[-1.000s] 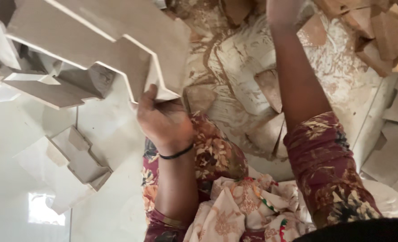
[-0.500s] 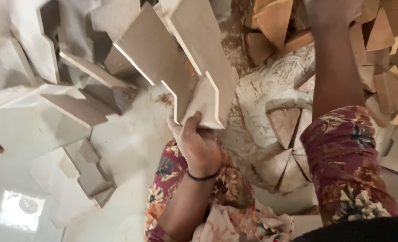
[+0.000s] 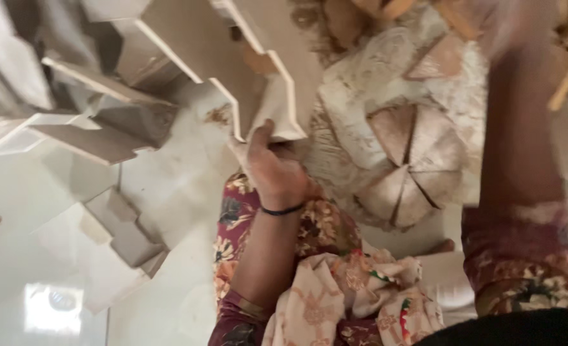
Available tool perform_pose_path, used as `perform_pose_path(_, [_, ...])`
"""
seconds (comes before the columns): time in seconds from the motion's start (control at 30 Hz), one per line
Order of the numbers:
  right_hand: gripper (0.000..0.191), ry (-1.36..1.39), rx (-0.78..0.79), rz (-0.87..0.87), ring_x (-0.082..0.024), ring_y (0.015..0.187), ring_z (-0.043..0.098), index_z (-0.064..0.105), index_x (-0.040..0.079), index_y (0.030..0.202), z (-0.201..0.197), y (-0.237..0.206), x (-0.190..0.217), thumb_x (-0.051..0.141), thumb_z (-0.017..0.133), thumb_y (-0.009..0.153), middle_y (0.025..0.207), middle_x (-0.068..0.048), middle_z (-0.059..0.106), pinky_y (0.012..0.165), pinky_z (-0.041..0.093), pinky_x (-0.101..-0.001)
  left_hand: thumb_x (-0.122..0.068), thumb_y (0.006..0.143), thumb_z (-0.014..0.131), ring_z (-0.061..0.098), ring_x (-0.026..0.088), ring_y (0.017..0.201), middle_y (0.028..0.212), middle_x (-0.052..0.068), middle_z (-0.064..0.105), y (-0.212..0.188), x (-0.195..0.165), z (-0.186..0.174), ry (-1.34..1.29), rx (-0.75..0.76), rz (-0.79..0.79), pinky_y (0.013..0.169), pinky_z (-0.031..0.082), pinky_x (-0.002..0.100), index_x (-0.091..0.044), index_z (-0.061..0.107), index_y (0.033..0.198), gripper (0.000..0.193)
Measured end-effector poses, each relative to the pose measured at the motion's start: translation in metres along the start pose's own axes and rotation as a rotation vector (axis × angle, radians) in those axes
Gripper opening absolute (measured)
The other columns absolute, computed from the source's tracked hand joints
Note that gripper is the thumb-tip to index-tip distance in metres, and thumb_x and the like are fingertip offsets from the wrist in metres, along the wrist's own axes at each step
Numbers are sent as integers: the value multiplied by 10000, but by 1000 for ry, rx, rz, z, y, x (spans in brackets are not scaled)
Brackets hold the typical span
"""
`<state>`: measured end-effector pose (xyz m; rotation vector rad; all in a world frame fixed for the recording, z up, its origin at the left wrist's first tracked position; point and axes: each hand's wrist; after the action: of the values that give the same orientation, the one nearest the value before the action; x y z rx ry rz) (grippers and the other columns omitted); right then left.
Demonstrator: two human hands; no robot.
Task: The person sits on the floor and fits triangular wooden wedge pieces into a circular arrangement, then places a notched wooden frame piece over the assembled wedges and presses them together by hand. They repeat the fitting and pressing cycle with additional wedge pieces and set completed assemblies aside.
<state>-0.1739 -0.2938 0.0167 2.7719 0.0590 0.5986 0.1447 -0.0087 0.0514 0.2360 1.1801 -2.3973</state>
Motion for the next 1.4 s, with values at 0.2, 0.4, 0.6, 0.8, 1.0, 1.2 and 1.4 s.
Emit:
perform_pose_path(0.2, [457, -96, 558, -331, -377, 962, 688, 623, 116, 1321, -13, -266, 32, 118, 602, 865, 1152, -179, 716, 814, 532, -482, 74, 870, 552, 635, 240, 977, 1162, 125, 588, 6, 4, 12, -16, 133, 165, 812, 589, 399, -65, 420, 1345, 512])
perform_pose_path(0.4, [417, -107, 481, -453, -391, 1099, 650, 652, 15, 1268, -19, -300, 50, 124, 660, 866, 1193, -198, 680, 906, 535, -499, 30, 810, 580, 606, 227, 911, 1110, 94, 577, 2, 9, 23, 106, 83, 166, 686, 566, 397, -122, 442, 1347, 575])
perform_pose_path(0.6, [390, 71, 313, -667, -384, 1234, 602, 677, 92, 1252, 1, -299, 117, 257, 733, 903, 1358, -124, 647, 1008, 502, -496, 22, 818, 588, 577, 227, 846, 1115, 98, 571, 14, 21, 21, 162, 116, 208, 613, 532, 360, -134, 449, 1373, 593])
perform_pose_path(0.8, [519, 2, 401, -482, -333, 1173, 576, 670, 103, 1283, 19, -300, 142, 350, 767, 838, 1451, -91, 589, 994, 445, -527, 33, 790, 583, 598, 227, 857, 1138, 101, 576, 24, 24, 11, 221, 120, 196, 614, 547, 366, -141, 452, 1352, 603])
perform_pose_path(1.0, [667, -169, 314, -343, -371, 1061, 575, 622, 77, 1365, 24, -286, 119, 440, 753, 821, 1464, -160, 566, 906, 423, -543, 20, 790, 585, 616, 230, 917, 1179, 89, 588, 25, 24, 14, 274, 87, 189, 689, 550, 388, -155, 456, 1364, 614])
perform_pose_path(1.2, [645, -86, 254, -318, -359, 1123, 573, 643, 63, 1351, 33, -289, 98, 494, 733, 879, 1467, -145, 592, 978, 420, -539, 20, 794, 582, 633, 240, 982, 1194, 88, 588, 22, 22, 11, 257, 135, 176, 738, 575, 395, -151, 453, 1366, 611])
perform_pose_path(1.4, [642, -92, 272, -290, -377, 1149, 561, 655, 42, 1334, 25, -284, 92, 519, 703, 908, 1483, -165, 574, 1026, 403, -536, 28, 787, 583, 616, 238, 976, 1196, 94, 573, 25, 22, 12, 274, 113, 163, 736, 571, 395, -148, 460, 1345, 598])
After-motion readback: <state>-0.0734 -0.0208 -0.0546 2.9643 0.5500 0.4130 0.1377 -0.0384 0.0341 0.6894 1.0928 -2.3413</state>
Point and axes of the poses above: each hand's wrist, its own y-axis towards the middle knuckle, its own z-axis out of the palm, x = y × z
